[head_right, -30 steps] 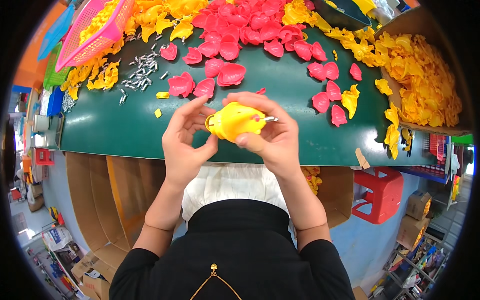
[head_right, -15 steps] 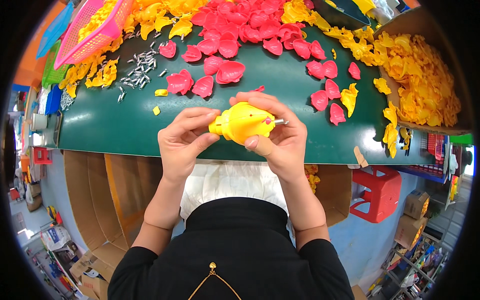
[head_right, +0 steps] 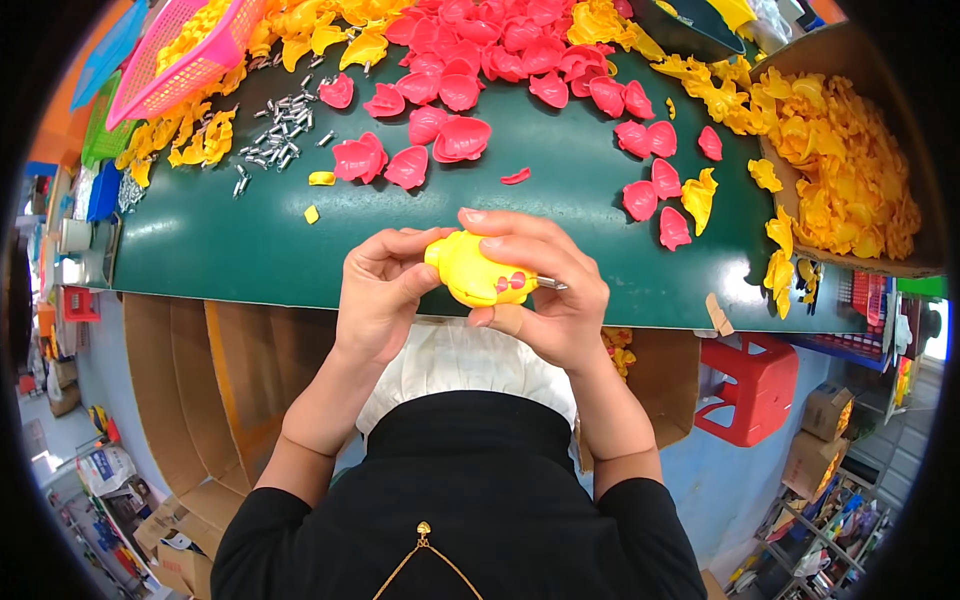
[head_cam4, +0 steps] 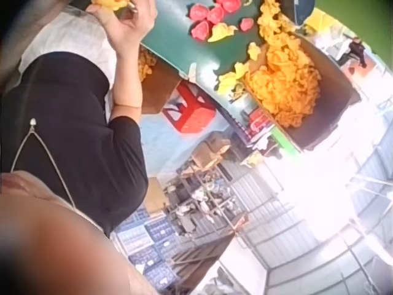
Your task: Assembling small plastic toy components at a factory workbench.
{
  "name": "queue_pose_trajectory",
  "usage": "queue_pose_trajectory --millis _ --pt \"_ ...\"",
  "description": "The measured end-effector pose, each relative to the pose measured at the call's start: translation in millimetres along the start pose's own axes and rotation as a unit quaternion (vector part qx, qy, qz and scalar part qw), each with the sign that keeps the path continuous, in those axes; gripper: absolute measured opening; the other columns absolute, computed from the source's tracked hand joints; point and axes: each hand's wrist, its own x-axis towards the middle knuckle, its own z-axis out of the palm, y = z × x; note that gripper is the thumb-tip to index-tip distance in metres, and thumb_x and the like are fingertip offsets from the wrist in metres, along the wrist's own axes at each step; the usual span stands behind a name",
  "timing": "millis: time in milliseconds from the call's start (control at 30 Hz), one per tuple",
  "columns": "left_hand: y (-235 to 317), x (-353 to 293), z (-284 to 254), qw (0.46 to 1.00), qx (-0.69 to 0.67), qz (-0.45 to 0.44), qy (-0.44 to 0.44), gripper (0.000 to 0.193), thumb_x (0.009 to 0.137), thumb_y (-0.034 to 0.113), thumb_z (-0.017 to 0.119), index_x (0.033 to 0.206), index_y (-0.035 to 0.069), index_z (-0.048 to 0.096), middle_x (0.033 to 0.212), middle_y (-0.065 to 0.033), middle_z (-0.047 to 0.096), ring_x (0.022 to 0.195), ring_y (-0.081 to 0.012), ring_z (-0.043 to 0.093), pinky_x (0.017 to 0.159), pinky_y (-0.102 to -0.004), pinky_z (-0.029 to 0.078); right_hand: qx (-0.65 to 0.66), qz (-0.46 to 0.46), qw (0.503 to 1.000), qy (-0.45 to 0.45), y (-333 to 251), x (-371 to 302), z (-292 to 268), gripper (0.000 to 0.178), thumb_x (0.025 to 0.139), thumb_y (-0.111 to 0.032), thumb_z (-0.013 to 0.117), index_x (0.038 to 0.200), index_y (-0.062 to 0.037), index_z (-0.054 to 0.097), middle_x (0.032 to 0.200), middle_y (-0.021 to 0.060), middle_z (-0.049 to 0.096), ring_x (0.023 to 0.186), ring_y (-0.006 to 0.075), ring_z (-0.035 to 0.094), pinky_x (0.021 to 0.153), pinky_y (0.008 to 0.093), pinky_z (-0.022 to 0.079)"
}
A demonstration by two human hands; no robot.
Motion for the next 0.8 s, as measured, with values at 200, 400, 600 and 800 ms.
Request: queue_pose_trajectory --millis 200,400,600,800 --pt "3.5 1.9 -4.9 0.989 0.15 -0.01 0.006 0.034 0.081 -0.005 0.068 0.114 -0.004 0.061 0.121 -0.0137 0.061 0.11 -0.0187 0.059 0.098 -0.0314 0.046 -0.067 0.199 0.976 -0.06 -12.3 3.9 -13.0 0.046 0.072 -0.011 0.081 0.114 -0.0019 0.063 0.122 0.0178 0.058 0.111 0.0287 0.059 0.094 0.0379 0.049" --pt "-7.6 -2.5 -18.2 0.921 0.375 0.095 -0.05 0.034 0.077 0.003 0.075 0.108 -0.002 0.064 0.114 -0.0153 0.062 0.113 -0.0233 0.057 0.096 -0.0335 0.045 -0.096 0.285 0.95 -0.082 -0.3 -8.9 -2.5 0.043 0.072 -0.002 0.078 0.112 0.0025 0.062 0.121 0.0145 0.058 0.109 0.0204 0.058 0.092 0.0319 0.048" --pt "11.6 -15.6 -27.7 0.83 0.54 0.131 -0.033 0.032 0.073 0.013 0.078 0.103 0.004 0.07 0.114 -0.0056 0.068 0.116 -0.0259 0.05 0.099 -0.0389 0.041 -0.219 0.126 0.962 -0.101 10.5 -22.4 16.4 0.041 0.074 -0.005 0.077 0.111 0.0008 0.06 0.12 0.0164 0.059 0.107 0.0257 0.06 0.089 0.0342 0.049" --pt "44.2 -3.4 -35.9 0.79 0.587 0.125 -0.125 0.021 0.074 0.016 0.077 0.091 0.005 0.072 0.114 -0.0052 0.067 0.118 -0.0245 0.049 0.099 -0.0383 0.04 -0.186 0.219 0.956 -0.066 0.6 -28.1 6.9 0.043 0.075 -0.001 0.073 0.115 0.0006 0.058 0.12 0.0135 0.058 0.109 0.0215 0.057 0.09 0.0312 0.047"
